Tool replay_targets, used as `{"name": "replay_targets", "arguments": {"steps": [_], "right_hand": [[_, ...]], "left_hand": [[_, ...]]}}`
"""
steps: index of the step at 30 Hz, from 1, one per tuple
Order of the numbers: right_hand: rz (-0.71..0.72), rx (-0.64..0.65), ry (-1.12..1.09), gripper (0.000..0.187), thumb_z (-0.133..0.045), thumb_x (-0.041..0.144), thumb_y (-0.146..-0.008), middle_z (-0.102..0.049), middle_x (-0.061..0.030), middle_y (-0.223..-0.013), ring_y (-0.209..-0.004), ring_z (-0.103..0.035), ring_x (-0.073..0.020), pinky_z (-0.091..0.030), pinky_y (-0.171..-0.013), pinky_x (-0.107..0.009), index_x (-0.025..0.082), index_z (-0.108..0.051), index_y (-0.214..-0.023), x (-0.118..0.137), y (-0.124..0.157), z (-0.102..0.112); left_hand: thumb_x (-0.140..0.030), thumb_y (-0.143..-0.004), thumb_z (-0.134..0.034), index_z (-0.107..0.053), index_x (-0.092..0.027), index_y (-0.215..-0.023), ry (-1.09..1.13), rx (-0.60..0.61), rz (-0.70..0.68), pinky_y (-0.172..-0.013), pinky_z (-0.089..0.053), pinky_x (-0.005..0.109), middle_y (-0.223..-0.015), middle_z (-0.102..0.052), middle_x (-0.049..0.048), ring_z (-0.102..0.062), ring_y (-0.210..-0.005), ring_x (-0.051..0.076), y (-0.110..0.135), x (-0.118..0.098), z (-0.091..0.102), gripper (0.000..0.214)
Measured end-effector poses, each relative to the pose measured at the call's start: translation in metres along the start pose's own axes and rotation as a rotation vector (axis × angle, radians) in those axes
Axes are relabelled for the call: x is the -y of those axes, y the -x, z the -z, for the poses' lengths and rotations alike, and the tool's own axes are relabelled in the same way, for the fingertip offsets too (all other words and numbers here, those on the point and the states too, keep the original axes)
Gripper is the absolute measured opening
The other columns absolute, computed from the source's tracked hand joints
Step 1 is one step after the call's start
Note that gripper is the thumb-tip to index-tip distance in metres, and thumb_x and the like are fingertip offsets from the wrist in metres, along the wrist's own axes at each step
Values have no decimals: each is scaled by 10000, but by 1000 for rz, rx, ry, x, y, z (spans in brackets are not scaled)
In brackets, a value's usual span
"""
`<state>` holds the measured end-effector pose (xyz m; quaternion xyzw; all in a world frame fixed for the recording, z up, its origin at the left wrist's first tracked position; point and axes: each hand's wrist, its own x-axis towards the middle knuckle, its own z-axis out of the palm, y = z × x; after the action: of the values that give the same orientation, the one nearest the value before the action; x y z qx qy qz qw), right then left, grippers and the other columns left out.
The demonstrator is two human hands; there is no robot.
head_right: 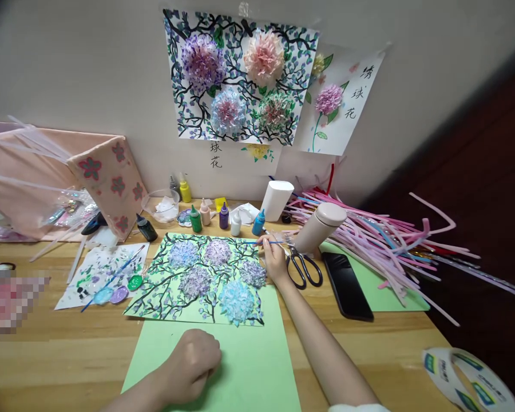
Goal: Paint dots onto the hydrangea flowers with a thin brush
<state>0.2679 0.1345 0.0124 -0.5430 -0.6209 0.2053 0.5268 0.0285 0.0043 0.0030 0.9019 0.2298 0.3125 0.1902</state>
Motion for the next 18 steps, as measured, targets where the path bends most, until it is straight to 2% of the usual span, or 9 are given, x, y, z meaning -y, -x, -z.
{"name": "replay_targets", "arguments": {"steps": [6,12,18], "right_hand": [[4,3,-5,307,-315,361,-922,-594,-22,-750,-727,-570,-157,-428,-700,-289,192,-541,-803,2,0,1],[-3,22,-17,306,-326,379,-916,-593,-25,-734,-736,-570,-166,-431,-707,-298,194,-545,-810,2,0,0],[-15,14,-27,295,-329,359,-920,-595,-28,-765,-742,-567,-162,-427,-700,-297,191,-548,-814,-2,1,0]], "left_hand": [[-110,-633,-397,-244,-180,-574,9,17,2,-466,-118,262,-463,-303,-17,-229,-433,116,0,0,-1,178],[-100,-616,-375,-236,-184,-598,72,-64,-29,-449,-113,256,-460,-317,-22,-216,-440,126,-2,-1,2,163],[-97,-624,-363,-235,-187,-599,113,-84,-9,-442,-129,253,-454,-310,-20,-226,-435,128,-1,-2,3,159]]}}
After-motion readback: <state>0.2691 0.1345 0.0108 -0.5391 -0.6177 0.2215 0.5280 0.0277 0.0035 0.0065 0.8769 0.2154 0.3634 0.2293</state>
